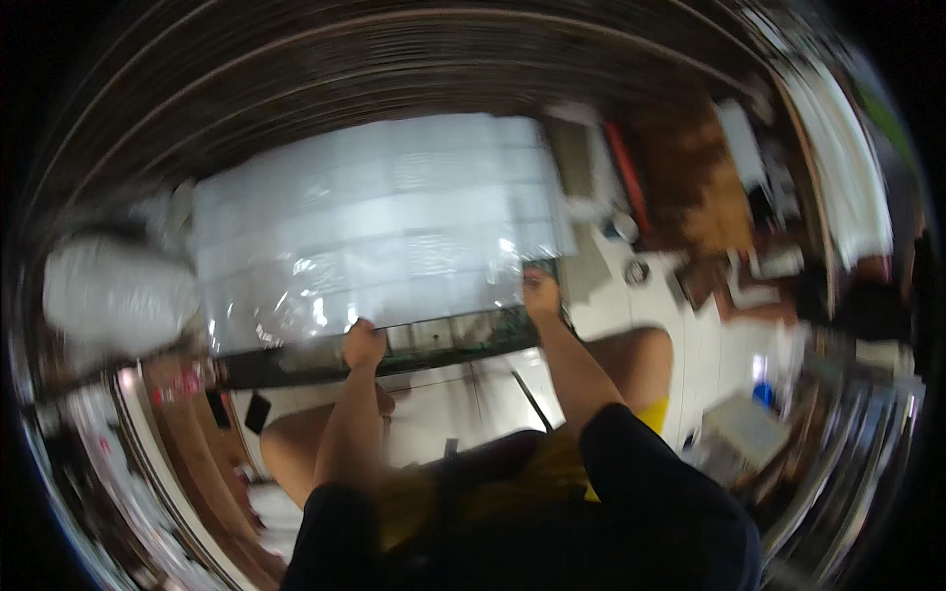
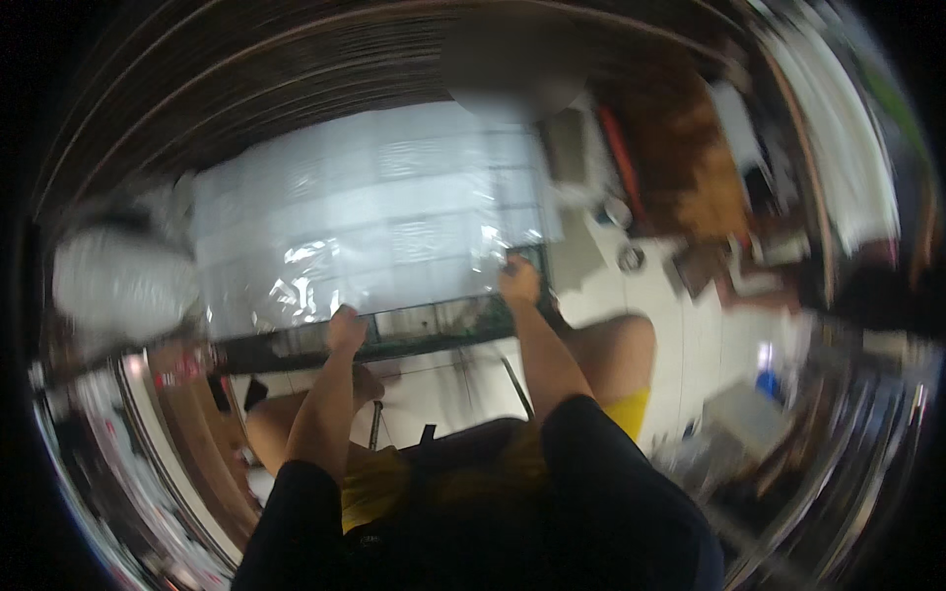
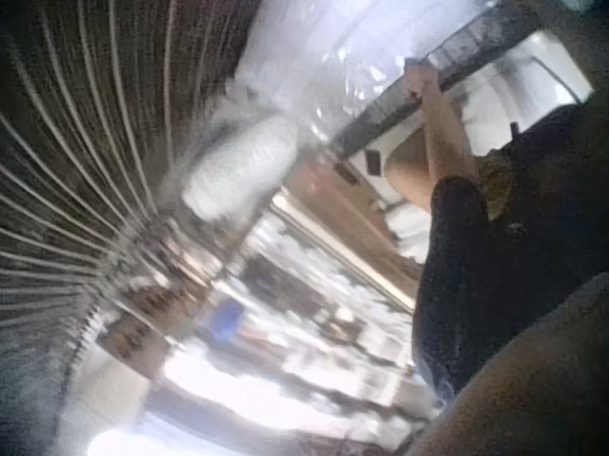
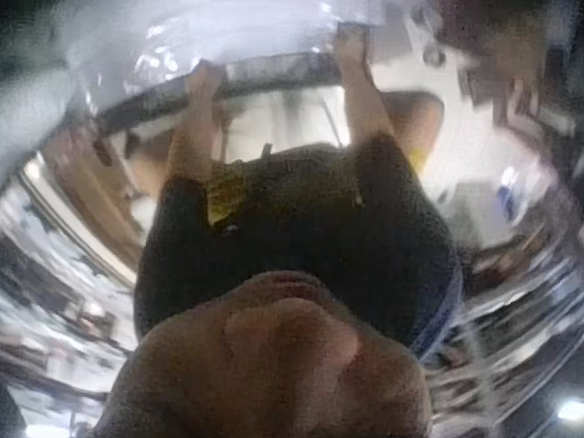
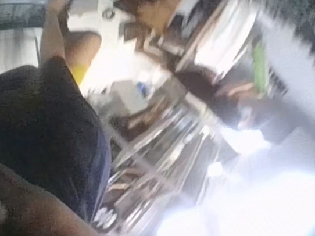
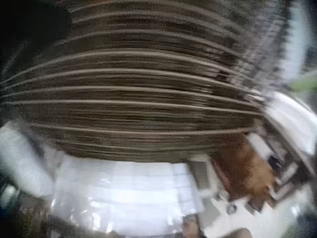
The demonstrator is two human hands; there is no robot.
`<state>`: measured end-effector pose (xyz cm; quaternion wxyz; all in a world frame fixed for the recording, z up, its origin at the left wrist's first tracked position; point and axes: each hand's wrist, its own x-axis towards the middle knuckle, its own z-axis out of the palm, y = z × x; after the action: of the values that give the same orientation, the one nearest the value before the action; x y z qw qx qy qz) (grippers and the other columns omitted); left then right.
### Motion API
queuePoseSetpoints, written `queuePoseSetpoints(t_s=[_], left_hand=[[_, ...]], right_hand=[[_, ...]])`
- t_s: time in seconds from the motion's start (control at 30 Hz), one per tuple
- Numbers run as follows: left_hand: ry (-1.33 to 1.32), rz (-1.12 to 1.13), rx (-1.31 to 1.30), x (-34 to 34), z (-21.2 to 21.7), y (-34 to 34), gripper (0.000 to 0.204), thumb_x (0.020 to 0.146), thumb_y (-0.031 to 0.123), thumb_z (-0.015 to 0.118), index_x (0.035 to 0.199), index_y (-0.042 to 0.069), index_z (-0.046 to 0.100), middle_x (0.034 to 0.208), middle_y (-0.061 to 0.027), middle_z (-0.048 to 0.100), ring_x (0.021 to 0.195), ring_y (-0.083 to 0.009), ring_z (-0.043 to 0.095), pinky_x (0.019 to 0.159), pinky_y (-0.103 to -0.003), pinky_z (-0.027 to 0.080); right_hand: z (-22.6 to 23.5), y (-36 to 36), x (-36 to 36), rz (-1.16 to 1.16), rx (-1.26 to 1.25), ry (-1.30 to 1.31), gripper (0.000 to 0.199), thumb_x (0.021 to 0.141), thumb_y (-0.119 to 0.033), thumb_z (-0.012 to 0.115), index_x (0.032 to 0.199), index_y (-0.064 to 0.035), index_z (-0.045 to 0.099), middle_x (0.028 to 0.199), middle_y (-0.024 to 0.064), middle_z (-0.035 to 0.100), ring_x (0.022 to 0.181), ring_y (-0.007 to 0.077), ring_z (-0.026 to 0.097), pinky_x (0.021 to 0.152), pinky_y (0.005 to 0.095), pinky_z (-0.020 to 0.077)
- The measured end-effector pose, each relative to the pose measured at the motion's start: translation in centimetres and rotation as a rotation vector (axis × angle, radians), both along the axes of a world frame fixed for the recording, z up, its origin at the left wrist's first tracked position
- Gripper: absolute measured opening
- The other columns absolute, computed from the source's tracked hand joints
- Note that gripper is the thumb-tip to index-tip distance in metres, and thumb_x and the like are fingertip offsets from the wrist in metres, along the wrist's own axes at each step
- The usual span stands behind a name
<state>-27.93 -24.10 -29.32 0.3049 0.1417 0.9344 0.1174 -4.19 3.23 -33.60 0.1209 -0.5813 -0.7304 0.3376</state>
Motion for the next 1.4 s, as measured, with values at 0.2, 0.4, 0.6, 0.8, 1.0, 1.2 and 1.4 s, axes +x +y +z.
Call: queuePoseSetpoints(t_s=[0.2, 0.4, 0.6, 0.8, 1.0, 1.2, 1.4], left_hand=[[-0.184, -0.392, 0.068, 4.2, 1.9, -0.1, 0.041, 0.069, 0.032, 0.072, 0.095, 0.005, 0.056, 0.09, -0.0117, 0.061, 0.083, -0.0256, 0.059, 0.072, -0.038, 0.047], [-0.447, -0.613, 0.025, 11.2, 8.2, 0.0, 0.05, 0.075, 0.028, 0.069, 0.112, 0.0, 0.05, 0.087, -0.0108, 0.062, 0.08, -0.0195, 0.059, 0.069, -0.033, 0.047], [-0.896, -0.497, 0.105, 17.9, 8.1, -5.6, 0.046, 0.085, 0.037, 0.054, 0.116, 0.002, 0.05, 0.092, -0.0105, 0.061, 0.081, -0.0191, 0.057, 0.071, -0.033, 0.044], [-0.9, -0.587, -0.072, 17.5, 8.3, -6.3, 0.048, 0.091, 0.042, 0.038, 0.116, 0.002, 0.05, 0.105, -0.0164, 0.057, 0.091, -0.0243, 0.055, 0.078, -0.034, 0.041], [-0.454, -1.043, -0.305, 21.8, 17.4, -3.2, 0.046, 0.095, 0.031, 0.026, 0.127, 0.001, 0.039, 0.112, -0.0199, 0.056, 0.107, -0.0332, 0.051, 0.088, -0.041, 0.038], [-0.537, -0.818, -0.307, 19.8, 14.7, -3.9, 0.045, 0.095, 0.03, 0.026, 0.12, 0.0, 0.047, 0.114, -0.0216, 0.055, 0.106, -0.0344, 0.052, 0.087, -0.041, 0.039], [-0.521, -0.787, -0.332, 19.6, 15.3, -4.0, 0.045, 0.095, 0.031, 0.026, 0.117, 0.0, 0.05, 0.114, -0.0219, 0.055, 0.107, -0.0342, 0.051, 0.088, -0.04, 0.039]], right_hand=[[5.0, -6.8, 1.5, -0.356, -0.225, 0.118, 0.026, 0.071, -0.013, 0.059, 0.097, -0.0082, 0.063, 0.082, 0.0156, 0.065, 0.08, 0.029, 0.064, 0.074, 0.0375, 0.0492], [9.0, -10.0, 4.3, -0.552, -0.421, 0.202, 0.033, 0.07, -0.016, 0.061, 0.103, -0.013, 0.059, 0.091, 0.0121, 0.065, 0.089, 0.0282, 0.062, 0.079, 0.0368, 0.0481], [12.9, -11.9, 5.2, -0.565, -0.535, 0.239, 0.038, 0.07, -0.017, 0.061, 0.107, -0.0135, 0.056, 0.094, 0.0121, 0.064, 0.09, 0.0277, 0.061, 0.082, 0.037, 0.0468], [13.7, -12.1, 5.1, -0.622, -0.512, 0.392, 0.037, 0.07, -0.018, 0.06, 0.106, -0.0144, 0.057, 0.099, 0.0135, 0.062, 0.097, 0.0298, 0.058, 0.084, 0.0394, 0.0455], [13.8, -10.8, 5.4, -0.733, -0.489, 0.445, 0.033, 0.07, -0.013, 0.06, 0.102, -0.0076, 0.058, 0.107, 0.0178, 0.058, 0.107, 0.0314, 0.051, 0.091, 0.0391, 0.0392], [15.4, -10.6, 6.2, -0.796, -0.533, 0.514, 0.032, 0.07, -0.013, 0.06, 0.102, -0.006, 0.059, 0.109, 0.0179, 0.057, 0.108, 0.0319, 0.05, 0.092, 0.0396, 0.0381], [17.0, -10.2, 7.0, -0.731, -0.564, 0.553, 0.035, 0.07, -0.012, 0.06, 0.104, -0.0063, 0.057, 0.109, 0.0171, 0.056, 0.108, 0.0319, 0.05, 0.092, 0.04, 0.0382]])
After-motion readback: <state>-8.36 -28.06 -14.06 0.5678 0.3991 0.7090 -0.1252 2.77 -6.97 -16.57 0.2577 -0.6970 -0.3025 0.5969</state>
